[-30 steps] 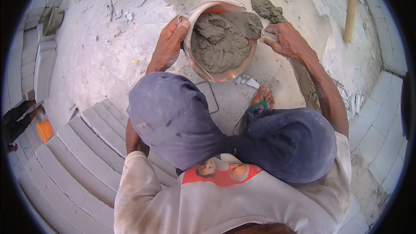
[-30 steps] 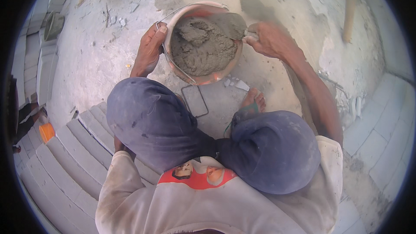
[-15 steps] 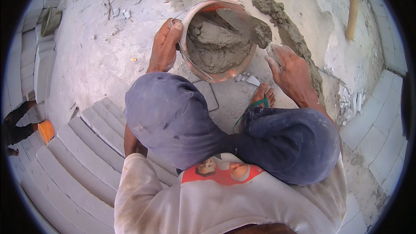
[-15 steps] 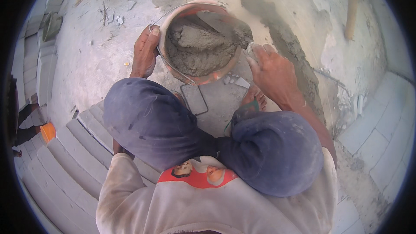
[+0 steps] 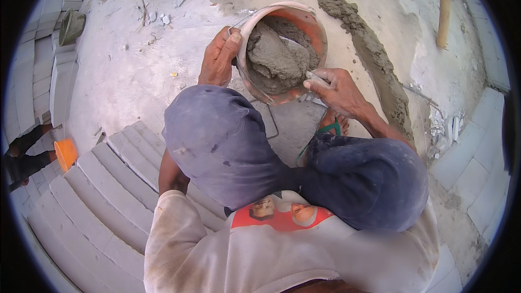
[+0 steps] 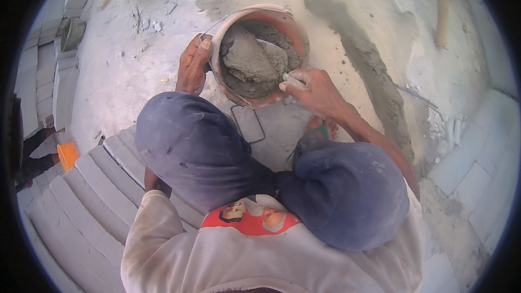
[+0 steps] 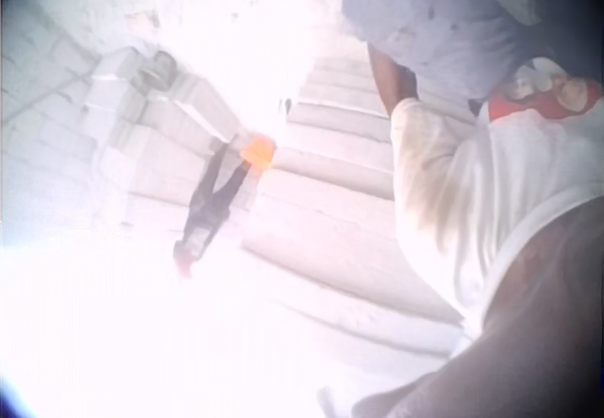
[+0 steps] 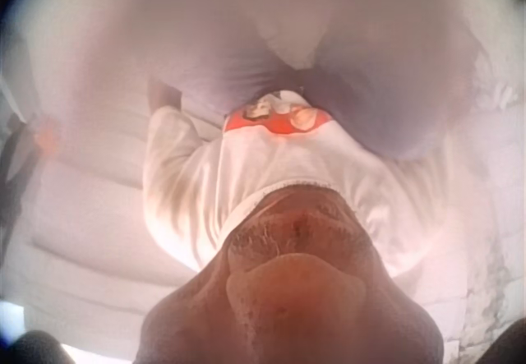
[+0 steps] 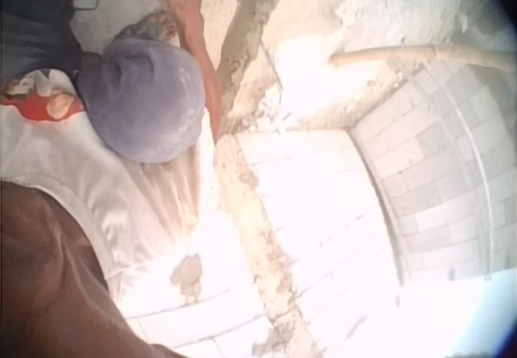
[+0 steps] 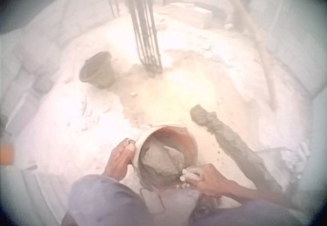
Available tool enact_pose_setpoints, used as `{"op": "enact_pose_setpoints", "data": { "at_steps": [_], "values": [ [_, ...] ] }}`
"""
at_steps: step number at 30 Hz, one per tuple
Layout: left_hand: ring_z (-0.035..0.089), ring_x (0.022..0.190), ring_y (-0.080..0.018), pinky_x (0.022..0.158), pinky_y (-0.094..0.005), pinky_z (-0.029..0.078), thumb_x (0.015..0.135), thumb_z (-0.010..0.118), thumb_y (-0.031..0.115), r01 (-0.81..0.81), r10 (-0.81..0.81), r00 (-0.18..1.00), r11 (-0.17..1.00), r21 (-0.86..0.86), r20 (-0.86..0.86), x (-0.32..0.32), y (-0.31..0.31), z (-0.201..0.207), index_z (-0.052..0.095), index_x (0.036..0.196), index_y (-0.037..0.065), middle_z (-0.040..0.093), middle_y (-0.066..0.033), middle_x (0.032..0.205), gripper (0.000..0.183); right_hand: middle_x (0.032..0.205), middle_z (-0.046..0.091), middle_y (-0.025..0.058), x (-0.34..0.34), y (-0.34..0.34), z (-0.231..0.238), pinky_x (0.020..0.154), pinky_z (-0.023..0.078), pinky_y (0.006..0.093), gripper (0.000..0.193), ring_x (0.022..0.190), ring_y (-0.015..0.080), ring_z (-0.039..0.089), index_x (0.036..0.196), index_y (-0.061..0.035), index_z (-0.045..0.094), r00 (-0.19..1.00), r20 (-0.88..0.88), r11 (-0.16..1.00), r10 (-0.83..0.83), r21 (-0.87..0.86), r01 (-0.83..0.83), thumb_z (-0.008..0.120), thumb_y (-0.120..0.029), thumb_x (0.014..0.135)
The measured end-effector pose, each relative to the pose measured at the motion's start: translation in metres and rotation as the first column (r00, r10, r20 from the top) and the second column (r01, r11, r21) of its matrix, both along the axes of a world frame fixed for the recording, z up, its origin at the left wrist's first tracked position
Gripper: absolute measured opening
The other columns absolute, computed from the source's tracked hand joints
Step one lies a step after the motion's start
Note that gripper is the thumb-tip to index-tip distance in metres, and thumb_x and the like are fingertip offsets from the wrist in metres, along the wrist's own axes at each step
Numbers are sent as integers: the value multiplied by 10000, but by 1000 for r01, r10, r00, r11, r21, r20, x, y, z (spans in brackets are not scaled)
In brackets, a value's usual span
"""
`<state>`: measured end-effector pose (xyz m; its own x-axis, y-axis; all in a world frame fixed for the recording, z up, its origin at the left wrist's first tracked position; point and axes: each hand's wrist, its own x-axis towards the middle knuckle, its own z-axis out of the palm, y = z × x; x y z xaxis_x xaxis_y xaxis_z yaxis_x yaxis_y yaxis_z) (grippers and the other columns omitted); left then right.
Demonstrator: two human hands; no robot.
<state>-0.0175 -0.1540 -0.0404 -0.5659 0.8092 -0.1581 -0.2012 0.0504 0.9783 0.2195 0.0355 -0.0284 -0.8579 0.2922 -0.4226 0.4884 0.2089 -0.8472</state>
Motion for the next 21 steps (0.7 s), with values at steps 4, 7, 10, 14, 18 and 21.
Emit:
{"op": "enact_pose_setpoints", "data": {
  "at_steps": [4,7,10,14,18,21],
  "values": [
    [555,905,-69,802,-241,447,1128,501,407,33,-33,999,999,6,-43,4,-7,-7,619,1222,87,628,18,1025,354,715,601,2,-13,-21,-7,585,423,297,336,633,93,524,936,13,729,995,95,996,31,-81,-23,712,-314,1012],
    [581,924,-77,811,-248,479,1132,487,418,-26,24,998,999,-37,-52,-4,6,-9,615,1239,79,645,6,1045,377,707,598,-8,-11,-28,-4,581,417,291,299,627,83,517,915,-2,728,998,33,994,-53,-90,56,720,-286,1009],
    [624,944,-100,818,-282,530,1136,477,417,-34,35,999,999,-14,5,-7,10,-1,616,1249,62,665,-14,1065,397,713,604,-7,-5,-33,-7,567,406,278,272,622,69,512,932,5,729,989,-141,993,-41,103,56,727,-256,1007],
    [662,963,-136,832,-329,569,1133,476,426,-116,120,986,992,-42,112,-7,2,-4,618,1250,49,688,-45,1083,419,721,614,-4,-2,-28,5,570,408,270,263,629,63,514,959,23,728,992,-98,997,-77,-28,74,720,-234,1013],
    [670,980,-154,861,-349,568,1134,475,423,-168,169,969,986,-20,181,-12,3,-13,619,1237,36,697,-65,1083,426,759,656,38,-3,-8,29,584,460,290,296,641,95,571,1018,31,752,991,3,983,-134,-126,133,725,-263,989],
    [677,1032,-177,924,-365,547,1136,478,403,-227,226,958,974,-15,177,-30,-26,-26,619,1246,5,710,-94,1127,437,750,645,41,-16,8,43,554,457,284,312,623,93,576,980,36,744,978,43,943,-202,-262,206,715,-275,988]
  ]
}}
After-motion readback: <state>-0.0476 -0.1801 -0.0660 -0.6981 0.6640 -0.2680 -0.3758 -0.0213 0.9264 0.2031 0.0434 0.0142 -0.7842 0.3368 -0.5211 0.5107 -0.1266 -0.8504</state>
